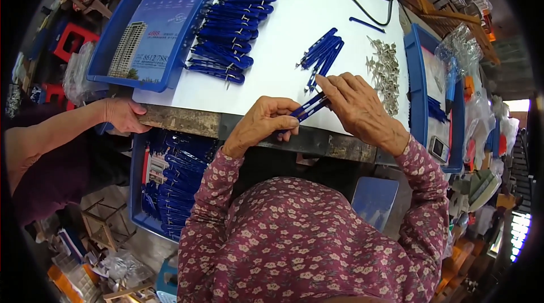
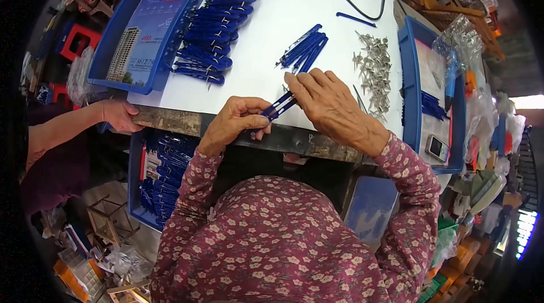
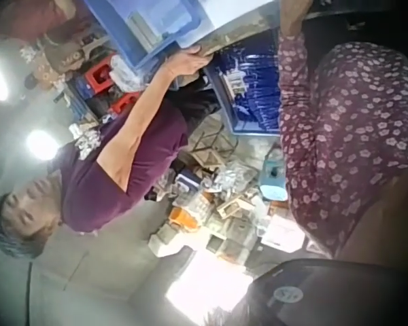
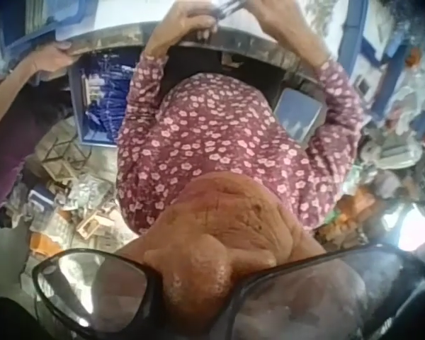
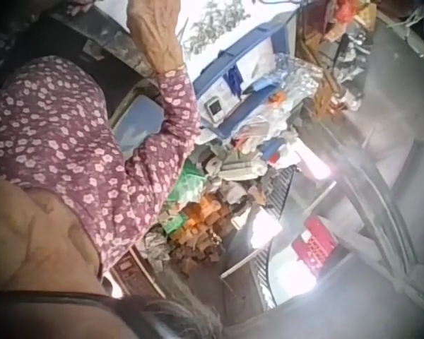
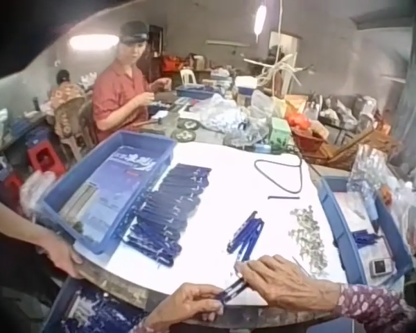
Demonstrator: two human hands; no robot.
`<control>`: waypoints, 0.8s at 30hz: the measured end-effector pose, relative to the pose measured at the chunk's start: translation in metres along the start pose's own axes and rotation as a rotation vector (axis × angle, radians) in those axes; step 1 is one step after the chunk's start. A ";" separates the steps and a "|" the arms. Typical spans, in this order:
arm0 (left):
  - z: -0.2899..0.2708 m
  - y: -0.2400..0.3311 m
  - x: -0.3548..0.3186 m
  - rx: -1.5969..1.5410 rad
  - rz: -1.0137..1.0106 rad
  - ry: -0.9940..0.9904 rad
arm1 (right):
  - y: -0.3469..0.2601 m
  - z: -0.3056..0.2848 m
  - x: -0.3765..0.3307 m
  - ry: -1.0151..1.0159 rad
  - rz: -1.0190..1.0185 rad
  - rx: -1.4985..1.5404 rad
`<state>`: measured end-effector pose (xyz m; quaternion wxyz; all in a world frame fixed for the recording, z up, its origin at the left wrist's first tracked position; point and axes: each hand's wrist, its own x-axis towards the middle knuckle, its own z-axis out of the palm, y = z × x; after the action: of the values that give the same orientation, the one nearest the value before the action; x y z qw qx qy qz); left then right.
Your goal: Assembling small metal pins into blue plastic housings at a manual workstation.
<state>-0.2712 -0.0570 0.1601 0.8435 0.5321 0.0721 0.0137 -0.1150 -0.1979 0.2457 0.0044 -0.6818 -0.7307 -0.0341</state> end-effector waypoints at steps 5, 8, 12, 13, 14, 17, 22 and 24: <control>-0.014 0.011 -0.002 0.040 -0.016 0.011 | 0.008 0.003 0.012 0.017 -0.139 -0.099; -0.023 0.025 0.001 0.082 -0.032 -0.022 | 0.017 0.003 0.024 0.014 -0.176 -0.005; -0.034 0.055 0.002 0.200 0.114 0.083 | 0.026 0.013 0.039 0.186 -0.134 0.098; -0.034 0.065 0.000 0.155 0.145 0.119 | 0.028 0.015 0.042 0.244 -0.142 0.120; -0.035 0.071 -0.001 0.109 0.176 0.155 | 0.031 0.017 0.047 0.243 -0.140 0.123; -0.047 0.077 -0.004 -0.110 0.347 0.161 | 0.038 0.026 0.065 0.462 -0.076 0.279; -0.037 0.054 -0.003 -0.087 0.631 0.583 | 0.053 0.043 0.106 0.482 0.077 0.466; -0.033 0.036 -0.008 0.079 0.619 0.719 | 0.052 0.044 0.131 0.353 0.159 0.458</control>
<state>-0.2818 -0.0129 0.1798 0.7004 0.5217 0.1980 0.4450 -0.0706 -0.0615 0.2110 0.2877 -0.7018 -0.6515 0.0143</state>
